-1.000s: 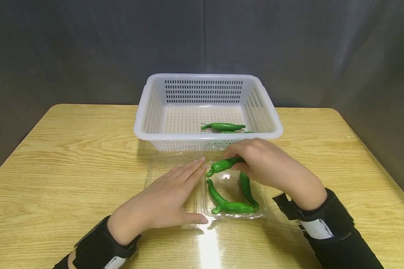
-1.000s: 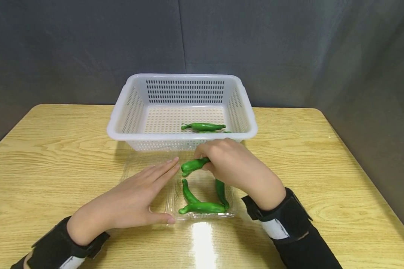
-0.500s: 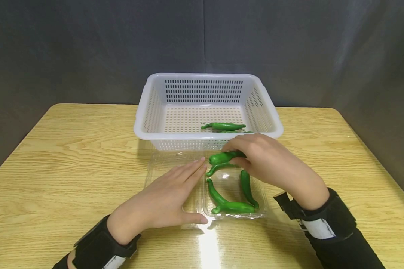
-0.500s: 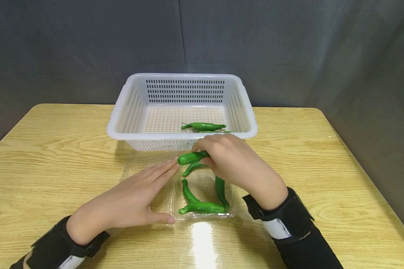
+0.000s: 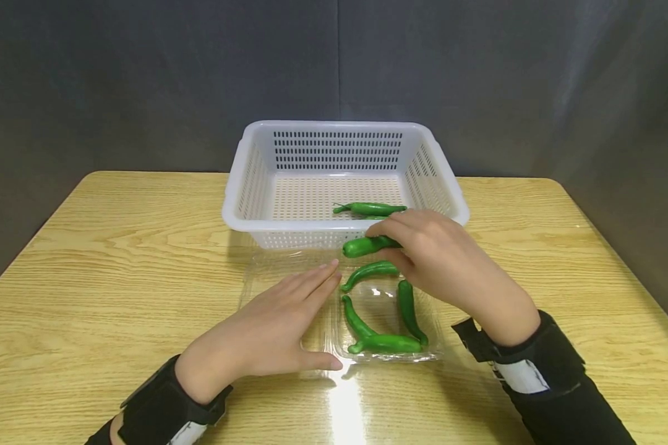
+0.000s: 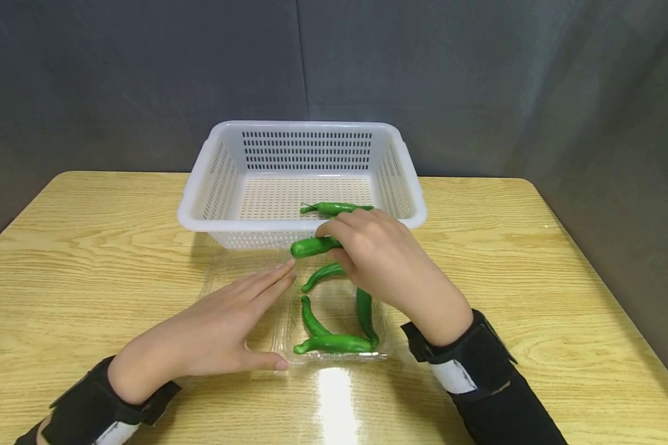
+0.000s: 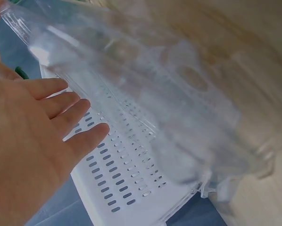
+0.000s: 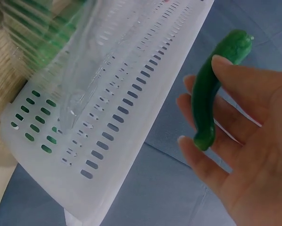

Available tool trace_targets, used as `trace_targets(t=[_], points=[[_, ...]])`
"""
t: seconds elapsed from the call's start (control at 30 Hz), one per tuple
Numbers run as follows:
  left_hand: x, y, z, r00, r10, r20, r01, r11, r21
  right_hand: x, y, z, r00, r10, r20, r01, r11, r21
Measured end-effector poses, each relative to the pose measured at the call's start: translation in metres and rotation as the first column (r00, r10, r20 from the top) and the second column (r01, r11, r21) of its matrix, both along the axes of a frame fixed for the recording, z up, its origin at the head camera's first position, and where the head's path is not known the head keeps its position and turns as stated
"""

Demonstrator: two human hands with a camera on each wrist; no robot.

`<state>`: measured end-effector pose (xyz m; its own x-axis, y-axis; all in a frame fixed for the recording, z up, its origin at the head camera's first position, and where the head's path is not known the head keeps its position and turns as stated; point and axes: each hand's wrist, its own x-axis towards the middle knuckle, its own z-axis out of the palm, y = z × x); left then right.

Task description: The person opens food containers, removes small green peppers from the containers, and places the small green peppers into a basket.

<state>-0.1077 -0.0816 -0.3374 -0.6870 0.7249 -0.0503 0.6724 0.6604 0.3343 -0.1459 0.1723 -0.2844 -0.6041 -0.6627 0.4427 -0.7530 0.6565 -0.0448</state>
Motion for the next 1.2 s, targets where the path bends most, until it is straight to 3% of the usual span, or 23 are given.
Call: trace_targets(t=[0.2, 0.37, 0.8, 1.2], points=[[0.000, 0.000, 0.000, 1.000, 0.005, -0.002, -0.005, 1.000, 0.010, 0.000, 0.000, 0.000, 0.994, -0.086, -0.071, 0.083, 0.995, -0.049], [0.000, 0.001, -0.001, 1.000, 0.009, -0.002, -0.009, 1.000, 0.013, 0.000, 0.000, 0.001, 0.985, -0.150, -0.082, 0.142, 0.986, -0.092], [0.001, 0.001, -0.001, 1.000, 0.007, -0.005, -0.007, 1.000, 0.019, -0.005, 0.002, -0.002, 0.969, -0.239, -0.066, 0.226, 0.961, -0.162], [0.001, 0.001, -0.001, 1.000, 0.007, -0.010, -0.007, 1.000, 0.005, -0.011, 0.007, -0.007, 0.963, -0.262, -0.064, 0.244, 0.946, -0.212]])
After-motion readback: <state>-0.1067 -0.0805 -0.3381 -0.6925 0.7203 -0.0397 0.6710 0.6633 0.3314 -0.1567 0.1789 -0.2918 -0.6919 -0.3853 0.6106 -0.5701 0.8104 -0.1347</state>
